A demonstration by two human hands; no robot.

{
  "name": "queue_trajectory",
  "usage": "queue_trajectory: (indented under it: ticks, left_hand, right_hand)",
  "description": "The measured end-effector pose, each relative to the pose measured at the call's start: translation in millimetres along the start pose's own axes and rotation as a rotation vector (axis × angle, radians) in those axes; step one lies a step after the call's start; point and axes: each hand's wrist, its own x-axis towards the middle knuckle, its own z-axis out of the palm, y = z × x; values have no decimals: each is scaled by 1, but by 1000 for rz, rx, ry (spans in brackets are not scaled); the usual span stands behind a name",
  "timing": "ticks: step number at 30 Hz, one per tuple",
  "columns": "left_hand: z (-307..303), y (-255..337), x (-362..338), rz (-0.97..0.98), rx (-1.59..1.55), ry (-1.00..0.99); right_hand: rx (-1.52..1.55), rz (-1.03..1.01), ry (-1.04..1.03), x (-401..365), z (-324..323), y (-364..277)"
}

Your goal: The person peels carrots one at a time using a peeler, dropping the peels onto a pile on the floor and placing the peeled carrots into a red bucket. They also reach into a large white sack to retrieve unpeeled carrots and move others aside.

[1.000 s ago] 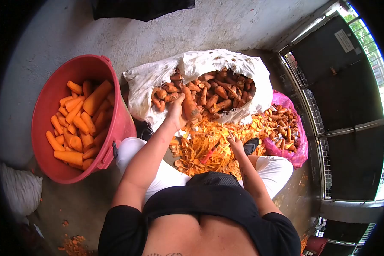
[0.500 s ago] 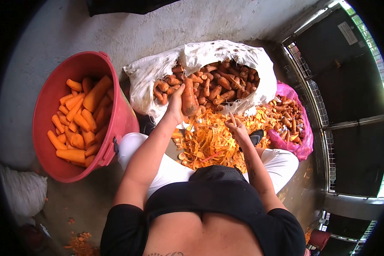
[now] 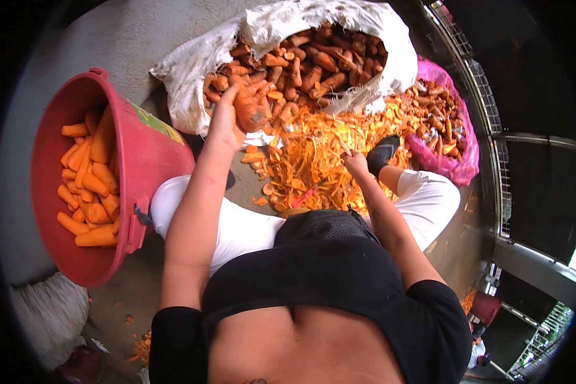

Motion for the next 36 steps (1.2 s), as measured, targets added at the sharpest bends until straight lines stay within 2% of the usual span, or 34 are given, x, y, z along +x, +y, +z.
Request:
queue_trajectory:
  ticks: [1, 3, 5, 7, 8, 13, 14, 16, 21, 22, 25, 29, 31, 33, 36]
  left_hand:
    - [-12, -2, 9, -5, -10, 6]
    - [18, 6, -11, 24, -20, 18]
    - [9, 6, 0, -54, -3, -15]
    - [12, 3, 4, -39, 31, 12]
    - [14, 2, 5, -35, 44, 27]
    - [19, -5, 15, -111, 69, 61]
    - [19, -9, 19, -79, 83, 99]
    - [27, -10, 20, -82, 105, 136]
    - [34, -5, 34, -116, 142, 188]
    - [26, -1, 37, -171, 104, 113]
    - [27, -1, 44, -130, 122, 148]
    - [26, 0, 50, -194, 152, 133]
    - [34, -5, 52, -159, 171, 165]
    - [37, -6, 53, -145, 182, 163]
    - [38, -10, 54, -106, 187, 154]
  right_hand:
    - [-76, 12, 8, -2, -5, 6]
    - [-95, 52, -87, -7, -8, 21]
    - [-154, 79, -155, -10, -5, 27]
    - [-207, 117, -258, -9, -3, 24]
    - [-217, 68, -276, -11, 3, 24]
    - [-776, -438, -733, -11, 51, 15]
    - [-764, -514, -788, -17, 59, 11]
    - [-891, -532, -885, -24, 80, -2]
    - [-864, -650, -839, -26, 129, 18]
    - [-860, -659, -814, -25, 141, 26]
    - [-857, -726, -758, -20, 153, 38]
    - [-981, -804, -806, -15, 148, 31]
    - [-1000, -857, -902, -10, 151, 33]
    - [-937, -813, -871, -10, 149, 34]
    - [-1098, -840, -907, -4, 129, 16]
